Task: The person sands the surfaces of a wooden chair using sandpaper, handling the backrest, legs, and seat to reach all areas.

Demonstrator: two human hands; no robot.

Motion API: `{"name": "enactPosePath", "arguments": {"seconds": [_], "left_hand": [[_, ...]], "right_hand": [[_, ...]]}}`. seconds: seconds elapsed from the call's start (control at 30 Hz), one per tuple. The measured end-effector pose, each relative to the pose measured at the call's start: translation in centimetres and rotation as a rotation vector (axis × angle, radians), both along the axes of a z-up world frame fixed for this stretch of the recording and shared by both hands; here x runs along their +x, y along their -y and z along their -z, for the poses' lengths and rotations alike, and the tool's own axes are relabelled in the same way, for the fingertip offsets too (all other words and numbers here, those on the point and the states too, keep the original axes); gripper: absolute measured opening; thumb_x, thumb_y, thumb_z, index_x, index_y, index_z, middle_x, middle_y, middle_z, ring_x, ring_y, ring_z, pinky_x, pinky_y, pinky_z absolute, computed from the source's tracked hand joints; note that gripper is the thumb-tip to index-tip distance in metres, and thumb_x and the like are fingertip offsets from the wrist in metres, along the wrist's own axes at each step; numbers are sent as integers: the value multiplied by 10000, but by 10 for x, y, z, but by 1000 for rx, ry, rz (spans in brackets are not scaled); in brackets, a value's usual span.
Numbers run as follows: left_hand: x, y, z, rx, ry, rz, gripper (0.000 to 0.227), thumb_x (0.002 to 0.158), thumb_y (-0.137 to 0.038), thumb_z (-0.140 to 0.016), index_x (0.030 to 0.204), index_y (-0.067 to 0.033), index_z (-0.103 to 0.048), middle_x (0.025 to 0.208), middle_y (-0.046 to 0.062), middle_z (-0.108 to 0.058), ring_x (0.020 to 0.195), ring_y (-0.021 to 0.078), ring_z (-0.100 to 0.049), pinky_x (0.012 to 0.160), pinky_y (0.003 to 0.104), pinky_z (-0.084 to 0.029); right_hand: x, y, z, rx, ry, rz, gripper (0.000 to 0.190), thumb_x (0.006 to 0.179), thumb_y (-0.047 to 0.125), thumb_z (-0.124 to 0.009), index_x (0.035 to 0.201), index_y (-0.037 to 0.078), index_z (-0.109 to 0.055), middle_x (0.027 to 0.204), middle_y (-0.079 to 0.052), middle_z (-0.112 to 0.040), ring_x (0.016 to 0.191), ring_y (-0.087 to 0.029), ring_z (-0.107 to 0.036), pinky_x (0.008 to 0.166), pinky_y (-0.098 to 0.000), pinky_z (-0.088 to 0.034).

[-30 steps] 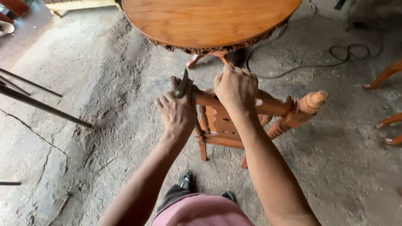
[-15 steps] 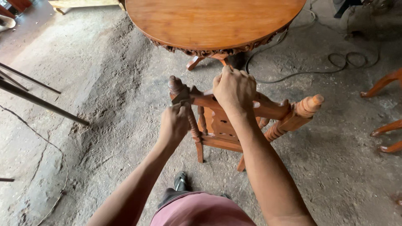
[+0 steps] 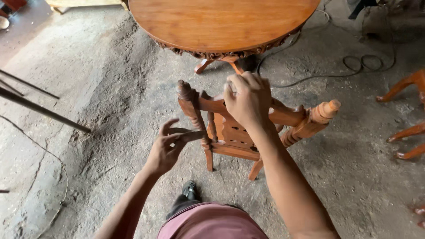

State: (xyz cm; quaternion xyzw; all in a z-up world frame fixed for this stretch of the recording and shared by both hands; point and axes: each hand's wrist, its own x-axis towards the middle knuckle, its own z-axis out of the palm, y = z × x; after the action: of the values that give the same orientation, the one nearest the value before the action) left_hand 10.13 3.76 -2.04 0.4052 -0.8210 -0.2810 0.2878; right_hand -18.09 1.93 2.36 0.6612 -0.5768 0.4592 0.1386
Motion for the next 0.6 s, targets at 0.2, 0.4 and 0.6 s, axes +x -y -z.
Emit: {"name": "enactPosePath", "arguments": {"seconds": [0.2, 0.4, 0.6], "left_hand": [[-21, -20, -38, -109, -67, 86, 187, 795, -211, -830, 965, -144, -868, 1568, 168, -422, 1422, 365, -419, 1120, 577, -410], [-38, -14, -69, -129, -93, 426, 157, 824, -142, -836, 938, -50, -777, 1284, 159, -671, 1263, 327, -629, 1061, 461, -509], [-10, 5, -54, 256, -203, 449, 493, 806, -189, -855, 1220, -15, -651, 1124, 132, -737, 984, 207, -757, 837, 314, -617]], "right_hand": [[48, -79, 44, 113, 209, -555, 679, 962, 515, -668, 1373, -18, -575, 1007, -120, -679, 919, -239, -633, 894, -446, -494], [66, -103, 78, 533, 524, -546, 369, 815, 39, -758, 1154, -13, -622, 843, -77, -725, 684, -169, -686, 608, -318, -558], [87, -98, 70, 279, 246, -340, 170, 810, 88, -799, 925, 50, -680, 863, -63, -722, 788, -193, -673, 658, -349, -556]]}}
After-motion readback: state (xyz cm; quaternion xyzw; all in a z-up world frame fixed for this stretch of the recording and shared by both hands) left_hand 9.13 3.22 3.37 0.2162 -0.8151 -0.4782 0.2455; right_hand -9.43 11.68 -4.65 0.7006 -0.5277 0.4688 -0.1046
